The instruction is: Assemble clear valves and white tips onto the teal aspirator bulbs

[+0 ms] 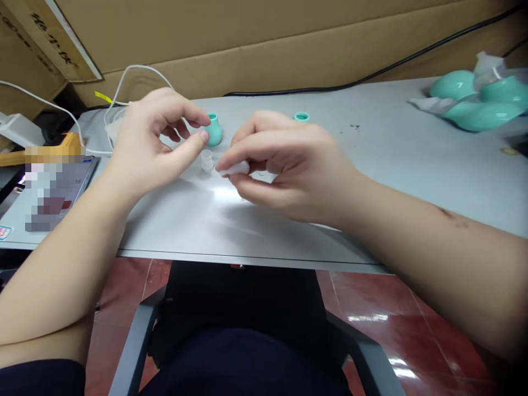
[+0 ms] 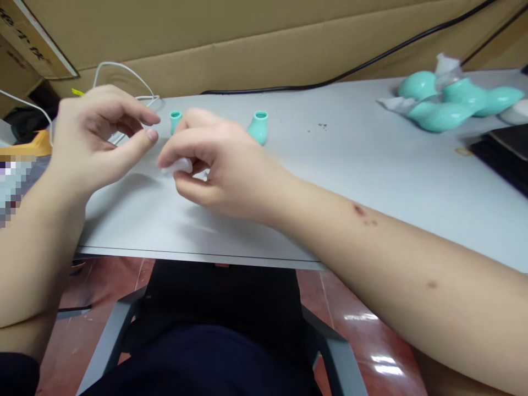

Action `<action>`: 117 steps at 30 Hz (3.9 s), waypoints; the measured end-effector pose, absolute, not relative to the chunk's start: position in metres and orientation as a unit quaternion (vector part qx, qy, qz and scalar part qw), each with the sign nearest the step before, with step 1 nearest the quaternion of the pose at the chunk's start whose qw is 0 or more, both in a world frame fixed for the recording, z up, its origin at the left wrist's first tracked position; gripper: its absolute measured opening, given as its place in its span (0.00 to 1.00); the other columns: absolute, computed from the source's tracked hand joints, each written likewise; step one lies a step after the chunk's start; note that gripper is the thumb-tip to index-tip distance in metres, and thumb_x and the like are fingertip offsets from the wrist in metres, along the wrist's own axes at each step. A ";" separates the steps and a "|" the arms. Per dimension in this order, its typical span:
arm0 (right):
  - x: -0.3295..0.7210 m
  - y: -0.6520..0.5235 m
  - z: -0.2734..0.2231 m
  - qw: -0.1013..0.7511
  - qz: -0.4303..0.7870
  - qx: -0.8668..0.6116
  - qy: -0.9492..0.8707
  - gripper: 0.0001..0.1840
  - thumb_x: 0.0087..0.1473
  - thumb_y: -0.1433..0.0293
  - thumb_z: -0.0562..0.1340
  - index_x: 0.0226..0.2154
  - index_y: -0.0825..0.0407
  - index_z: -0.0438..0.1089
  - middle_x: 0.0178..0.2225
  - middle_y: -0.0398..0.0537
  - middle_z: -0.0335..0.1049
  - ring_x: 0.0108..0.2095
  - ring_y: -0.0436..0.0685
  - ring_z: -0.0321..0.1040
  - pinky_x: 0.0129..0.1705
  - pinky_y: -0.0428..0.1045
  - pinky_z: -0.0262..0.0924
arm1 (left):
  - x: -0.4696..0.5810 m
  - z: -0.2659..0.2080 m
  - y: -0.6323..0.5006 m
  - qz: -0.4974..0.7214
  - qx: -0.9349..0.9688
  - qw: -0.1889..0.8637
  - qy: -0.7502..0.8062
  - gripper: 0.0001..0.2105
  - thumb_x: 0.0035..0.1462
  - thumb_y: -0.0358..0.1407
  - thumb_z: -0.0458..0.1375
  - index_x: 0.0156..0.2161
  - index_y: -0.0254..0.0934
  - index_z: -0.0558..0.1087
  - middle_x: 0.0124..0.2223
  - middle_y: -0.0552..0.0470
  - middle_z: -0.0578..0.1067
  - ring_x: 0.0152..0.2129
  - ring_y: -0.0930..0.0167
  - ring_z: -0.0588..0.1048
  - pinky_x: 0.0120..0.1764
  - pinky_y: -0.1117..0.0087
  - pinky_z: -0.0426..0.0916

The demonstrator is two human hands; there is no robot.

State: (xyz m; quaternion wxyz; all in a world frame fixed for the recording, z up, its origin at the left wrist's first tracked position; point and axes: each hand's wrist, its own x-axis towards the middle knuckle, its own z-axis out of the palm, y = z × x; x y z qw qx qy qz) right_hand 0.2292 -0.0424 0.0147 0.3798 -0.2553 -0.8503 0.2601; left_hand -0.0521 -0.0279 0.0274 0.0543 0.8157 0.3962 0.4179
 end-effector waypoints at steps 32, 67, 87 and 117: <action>0.196 -0.030 0.023 0.068 0.044 -0.376 -0.923 0.20 0.76 0.75 0.67 0.29 0.50 0.75 0.49 0.64 0.90 0.70 0.87 0.75 0.78 0.83 0.62 | -0.054 0.015 -0.020 0.239 0.837 0.137 0.473 0.13 0.65 0.37 0.70 0.51 0.46 0.93 0.53 0.46 0.90 0.41 0.61 0.86 0.56 0.53 0.87; 0.178 -0.030 0.019 0.004 -0.044 -0.348 -0.936 0.07 0.73 0.75 0.70 0.42 0.50 0.84 0.45 0.55 0.90 0.55 0.74 0.86 0.66 0.67 0.74 | -0.056 0.012 -0.020 0.291 0.831 0.177 0.440 0.22 0.73 0.48 0.74 0.66 0.46 0.93 0.61 0.42 0.91 0.41 0.62 0.88 0.46 0.58 0.86; 0.215 -0.024 0.019 0.468 0.382 -0.312 -0.734 0.21 0.64 0.90 0.73 0.32 0.47 0.86 0.37 0.41 0.89 0.41 0.55 0.84 0.49 0.52 0.77 | -0.034 0.017 -0.035 0.350 0.773 0.339 0.406 0.26 0.69 0.45 0.78 0.70 0.50 0.91 0.54 0.48 0.94 0.48 0.57 0.92 0.58 0.47 0.92; 0.228 -0.012 0.014 0.451 0.511 -0.234 -0.693 0.12 0.60 0.79 0.85 0.35 0.47 0.88 0.37 0.42 0.89 0.40 0.55 0.84 0.44 0.48 0.81 | -0.020 0.010 -0.040 0.457 0.662 0.475 0.356 0.20 0.56 0.34 0.92 0.52 0.48 0.99 0.36 0.55 0.93 0.33 0.67 0.94 0.42 0.70 0.95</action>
